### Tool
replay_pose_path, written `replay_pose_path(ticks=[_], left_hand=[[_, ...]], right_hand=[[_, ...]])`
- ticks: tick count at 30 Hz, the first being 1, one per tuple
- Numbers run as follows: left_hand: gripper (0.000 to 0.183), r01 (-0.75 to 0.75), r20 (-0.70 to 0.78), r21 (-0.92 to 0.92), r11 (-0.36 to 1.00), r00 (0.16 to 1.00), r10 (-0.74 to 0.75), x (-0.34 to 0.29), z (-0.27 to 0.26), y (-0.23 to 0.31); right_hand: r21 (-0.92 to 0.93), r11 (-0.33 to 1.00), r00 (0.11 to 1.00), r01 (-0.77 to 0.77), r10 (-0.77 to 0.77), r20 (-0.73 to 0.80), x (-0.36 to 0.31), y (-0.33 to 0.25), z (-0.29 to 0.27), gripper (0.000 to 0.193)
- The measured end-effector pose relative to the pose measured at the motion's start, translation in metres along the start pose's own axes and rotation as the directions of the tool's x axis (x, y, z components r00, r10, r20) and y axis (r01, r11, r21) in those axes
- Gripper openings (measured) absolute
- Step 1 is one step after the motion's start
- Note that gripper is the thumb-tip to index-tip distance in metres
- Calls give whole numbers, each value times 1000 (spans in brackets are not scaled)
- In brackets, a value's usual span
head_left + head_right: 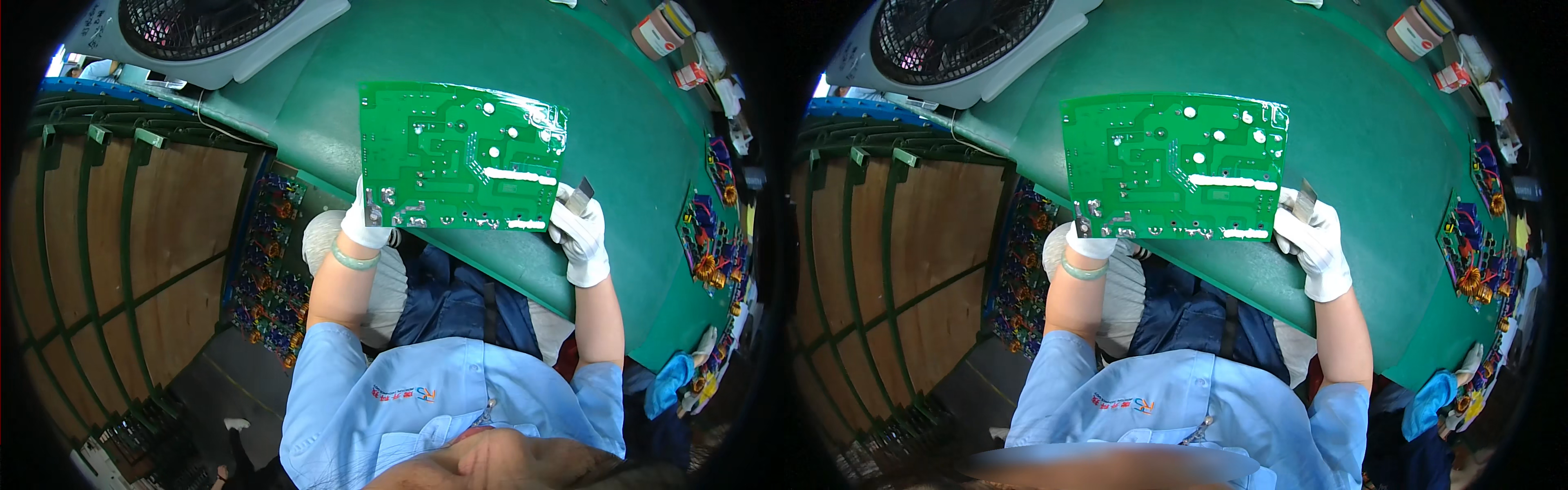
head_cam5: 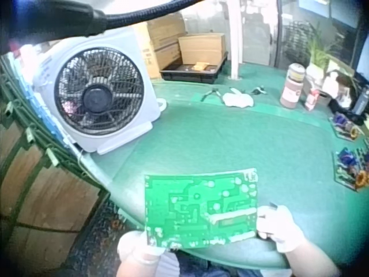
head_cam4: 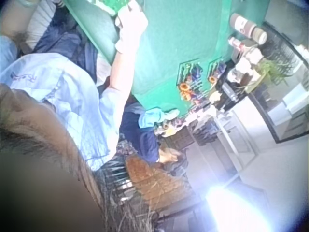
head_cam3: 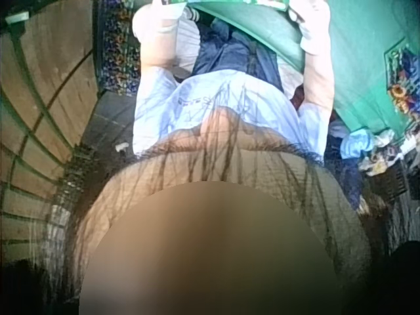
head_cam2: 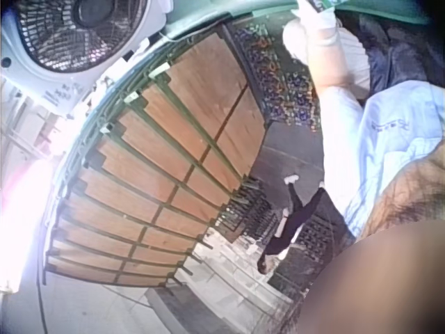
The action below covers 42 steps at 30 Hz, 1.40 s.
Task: The person applies a white substance to a green circuit board using a small metal spatula. They then flip the board and use the spatula to adjust components, including a large copper coil and capacitors. The person repeats this process with multiple boards, placing finished units into a green bin.
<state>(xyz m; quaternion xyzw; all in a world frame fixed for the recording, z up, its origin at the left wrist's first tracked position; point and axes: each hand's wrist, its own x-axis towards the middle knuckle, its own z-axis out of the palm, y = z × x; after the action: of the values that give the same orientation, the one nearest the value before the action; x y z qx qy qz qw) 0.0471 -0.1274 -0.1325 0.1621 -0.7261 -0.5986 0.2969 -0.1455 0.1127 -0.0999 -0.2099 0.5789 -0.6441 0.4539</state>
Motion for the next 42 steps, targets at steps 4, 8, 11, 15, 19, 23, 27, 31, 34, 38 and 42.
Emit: replay_pose_path(ticks=[4, 8, 11, 15, 19, 23, 27, 31, 34, 38, 42], left_hand=[[24, 25, -22, -52, 998, 999, -26, -4, -2, 9], [23, 5, -142, -258, 966, 989, -44, -10, -13, 52], [23, -464, 63, 476, 747, 865, 497, 0, -17, 73], [23, -503, 270, 773, 386, 812, 517, 1, -2, 69], [17, -566, 322, 738, 367, 774, 546, 7, 22, 52], [6, -386, 102, 311, 868, 922, 373, -2, 11, 51], [17, -31, -243, 35, 999, 969, 38, -3, -5, 42], [26, 198, -347, -15, 980, 918, -191, -4, -16, 39], [30, 235, -334, 34, 971, 919, -210, -8, -19, 38], [33, 202, -283, 25, 979, 941, -187, -13, -21, 37], [35, 176, -244, -8, 984, 954, -172, -13, -24, 33]], right_hand=[[-122, 992, 996, 0, -12, -93, 1, -9, 9, 36], [-195, 980, 968, 33, -80, -239, 14, -18, 18, 40], [-181, 982, 940, 60, -116, -320, 16, -22, 19, 40], [-121, 985, 919, 120, -157, -361, 21, -18, 17, 39], [-75, 982, 915, 173, -189, -357, 19, -15, 8, 40], [-70, 980, 917, 188, -201, -345, 18, -15, 6, 41], [-95, 982, 922, 161, -183, -341, 18, -16, 6, 40], [-127, 981, 916, 145, -182, -359, 17, -18, 7, 38], [-130, 982, 922, 135, -172, -347, 17, -19, 6, 37], [-141, 982, 926, 127, -168, -337, 17, -18, 3, 37], [-158, 979, 928, 130, -176, -327, 17, -19, 4, 38]])
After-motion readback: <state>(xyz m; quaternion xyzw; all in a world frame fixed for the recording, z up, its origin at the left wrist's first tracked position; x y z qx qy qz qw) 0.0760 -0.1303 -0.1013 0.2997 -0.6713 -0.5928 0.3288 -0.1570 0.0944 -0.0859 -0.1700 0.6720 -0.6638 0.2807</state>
